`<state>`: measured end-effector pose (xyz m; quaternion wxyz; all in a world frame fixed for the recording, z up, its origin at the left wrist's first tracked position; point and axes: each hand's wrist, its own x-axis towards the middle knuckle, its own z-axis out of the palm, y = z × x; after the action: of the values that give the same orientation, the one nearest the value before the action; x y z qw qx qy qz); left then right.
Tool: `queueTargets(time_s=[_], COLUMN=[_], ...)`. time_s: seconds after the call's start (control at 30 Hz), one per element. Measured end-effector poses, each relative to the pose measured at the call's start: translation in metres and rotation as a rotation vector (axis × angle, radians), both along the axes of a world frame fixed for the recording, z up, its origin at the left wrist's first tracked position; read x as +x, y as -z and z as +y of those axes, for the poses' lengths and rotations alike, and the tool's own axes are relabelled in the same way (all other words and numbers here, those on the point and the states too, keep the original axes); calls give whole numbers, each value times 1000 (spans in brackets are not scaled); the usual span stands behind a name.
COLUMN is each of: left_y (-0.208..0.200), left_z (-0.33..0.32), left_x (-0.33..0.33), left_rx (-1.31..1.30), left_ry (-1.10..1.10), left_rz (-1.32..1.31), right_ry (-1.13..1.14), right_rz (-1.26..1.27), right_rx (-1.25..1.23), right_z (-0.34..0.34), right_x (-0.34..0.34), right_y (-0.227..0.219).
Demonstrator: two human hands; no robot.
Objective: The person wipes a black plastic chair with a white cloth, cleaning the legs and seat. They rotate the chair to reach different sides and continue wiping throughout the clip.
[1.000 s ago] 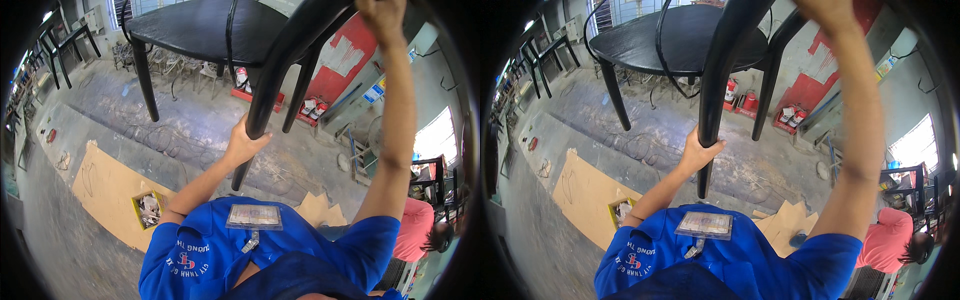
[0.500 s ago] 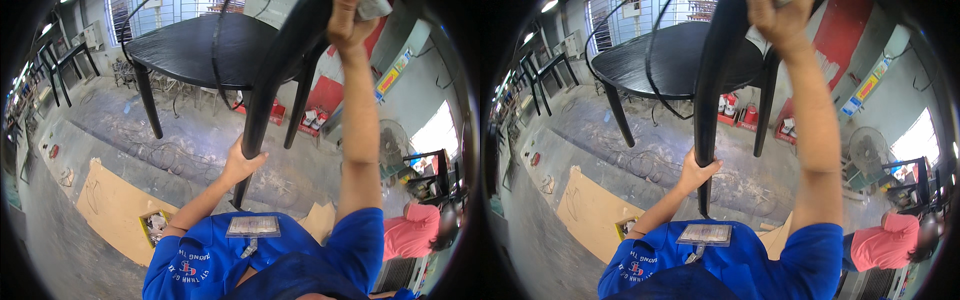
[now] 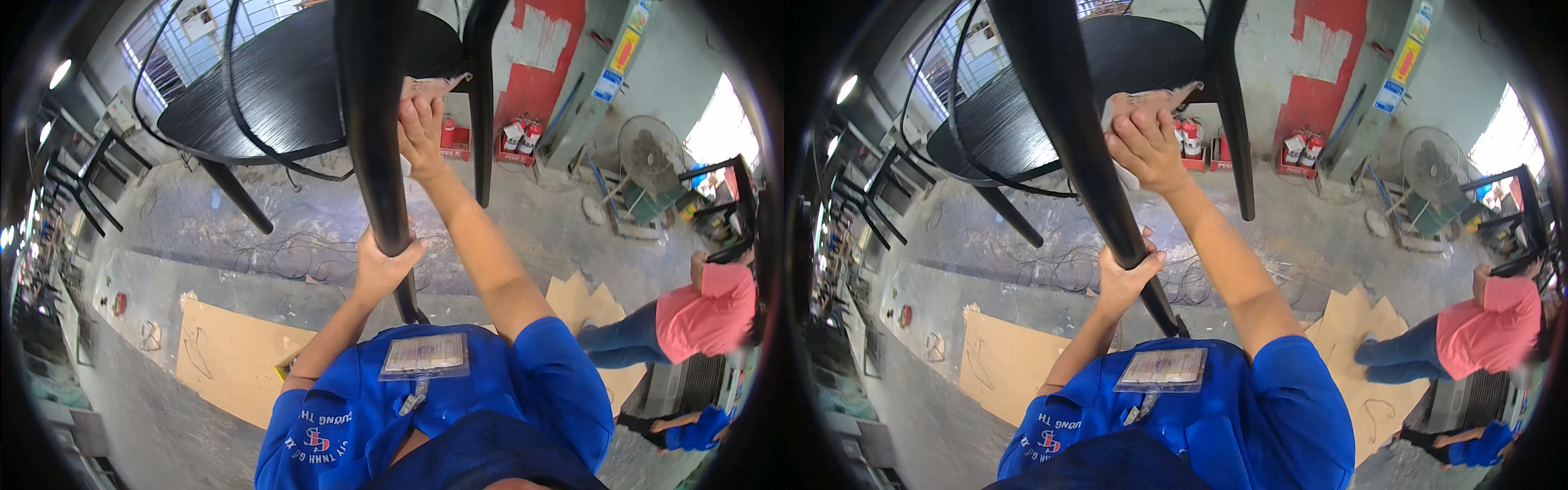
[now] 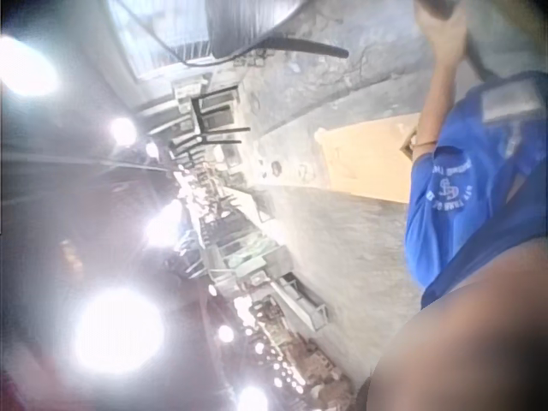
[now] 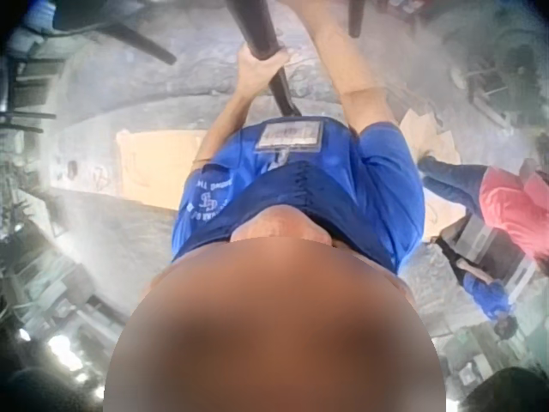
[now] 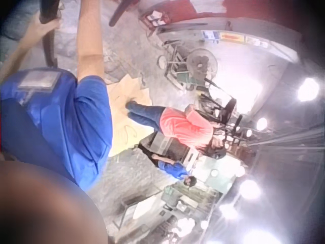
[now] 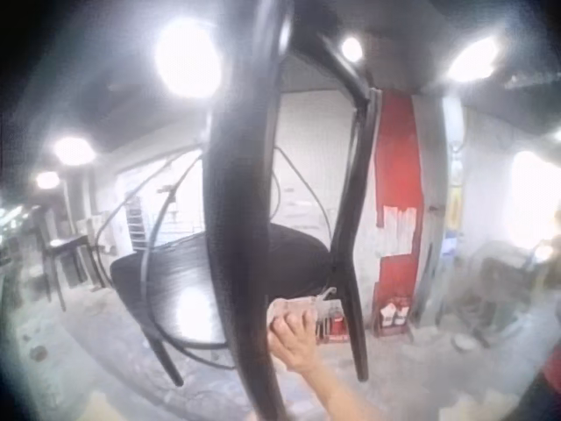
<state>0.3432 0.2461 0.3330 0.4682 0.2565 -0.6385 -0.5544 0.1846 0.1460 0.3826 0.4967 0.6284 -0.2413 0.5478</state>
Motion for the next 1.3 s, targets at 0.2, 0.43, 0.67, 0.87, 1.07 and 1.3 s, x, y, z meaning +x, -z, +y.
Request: queueTargets(time_s=[0.2, 0.43, 0.67, 0.87, 1.07, 1.3], left_y=[-5, 2, 1, 1, 5, 12], left_z=[-5, -18, -33, -35, -44, -85], left_x=[9, 33, 43, 42, 42, 72], left_rx=[-30, 72, -157, 57, -96, -214], left_ry=[-2, 8, -8, -22, -77, 25], left_rz=[-1, 80, -70, 23, -50, -110], right_ry=[-208, -19, -344, -222, -303, -528], right_rz=[-482, -315, -551, -275, -607, -951], right_rx=[83, 76, 152, 164, 276, 576], right_z=[-18, -14, -38, -8, -40, 13], right_x=[3, 56, 8, 46, 11, -11], right_y=[-12, 3, -15, -16, -19, 33])
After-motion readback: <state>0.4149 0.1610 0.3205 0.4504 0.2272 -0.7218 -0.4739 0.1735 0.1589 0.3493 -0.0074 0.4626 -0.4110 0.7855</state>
